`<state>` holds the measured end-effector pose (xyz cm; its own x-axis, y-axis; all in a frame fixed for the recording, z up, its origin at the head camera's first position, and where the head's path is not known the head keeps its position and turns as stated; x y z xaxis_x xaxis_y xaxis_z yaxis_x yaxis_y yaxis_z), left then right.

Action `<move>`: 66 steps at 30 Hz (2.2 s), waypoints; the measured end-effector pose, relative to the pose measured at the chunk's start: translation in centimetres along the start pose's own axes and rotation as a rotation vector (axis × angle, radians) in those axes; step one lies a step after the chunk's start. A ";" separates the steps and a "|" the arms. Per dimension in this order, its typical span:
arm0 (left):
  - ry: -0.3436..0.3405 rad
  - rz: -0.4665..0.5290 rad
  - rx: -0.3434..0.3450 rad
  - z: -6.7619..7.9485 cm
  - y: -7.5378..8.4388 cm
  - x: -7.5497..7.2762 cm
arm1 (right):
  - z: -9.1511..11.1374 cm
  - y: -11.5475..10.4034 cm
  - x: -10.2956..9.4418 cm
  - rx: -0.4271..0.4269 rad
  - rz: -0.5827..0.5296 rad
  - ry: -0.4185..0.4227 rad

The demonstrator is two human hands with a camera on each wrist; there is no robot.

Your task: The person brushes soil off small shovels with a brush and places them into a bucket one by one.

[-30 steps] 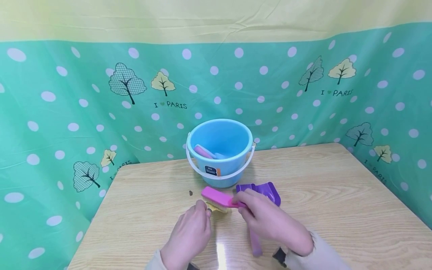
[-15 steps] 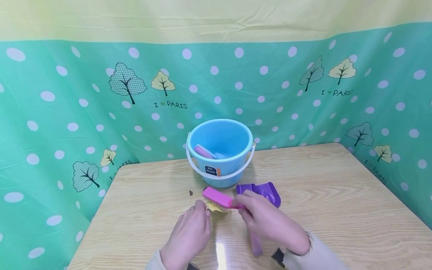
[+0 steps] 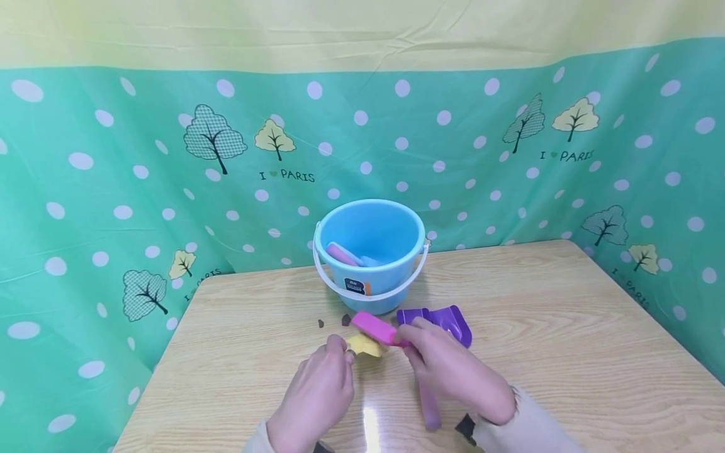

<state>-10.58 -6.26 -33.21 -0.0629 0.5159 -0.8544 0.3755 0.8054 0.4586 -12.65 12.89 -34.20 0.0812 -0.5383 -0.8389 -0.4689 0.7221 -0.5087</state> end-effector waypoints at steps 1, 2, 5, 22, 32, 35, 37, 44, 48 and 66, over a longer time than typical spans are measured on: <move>0.001 0.002 0.001 0.0 0.0 0.0 | 0.0 0.1 0.0 0.006 0.007 0.003; 0.001 0.003 0.000 0.0 0.0 0.0 | 0.0 0.2 0.1 0.011 0.011 0.004; 0.003 0.008 0.000 0.1 0.1 -0.1 | -0.1 0.4 0.2 0.028 0.018 0.006; -0.002 0.031 0.016 0.3 0.5 -0.5 | -0.3 1.5 0.3 0.068 0.057 0.013; 0.007 0.027 0.033 0.4 0.8 -0.6 | -0.5 2.2 -0.9 0.177 -0.022 -0.017; 0.011 0.021 0.031 0.4 0.9 -0.7 | -0.6 2.4 -1.3 0.187 -0.025 -0.001; 0.011 0.020 0.031 0.4 0.9 -0.7 | -0.5 2.5 -1.6 0.191 -0.018 0.009; 0.015 0.003 0.025 0.4 0.9 -0.9 | -0.4 2.7 -2.5 0.216 0.009 0.002; 0.013 -0.005 0.025 0.4 0.9 -0.8 | -0.3 2.9 -2.8 0.220 0.007 -0.006; 0.019 -0.001 0.018 0.2 0.8 -0.8 | 0.1 4.4 -4.9 0.294 0.016 -0.002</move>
<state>-10.01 -6.10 -32.24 -0.0802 0.5209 -0.8498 0.3920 0.8004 0.4536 -15.03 18.74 -32.33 0.0777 -0.5251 -0.8475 -0.1952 0.8256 -0.5294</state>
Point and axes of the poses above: each hand's wrist, its own z-axis away from the middle knuckle, its own x-axis out of the palm, y = z × x, the point moved 3 cm from there along -z, towards the middle knuckle
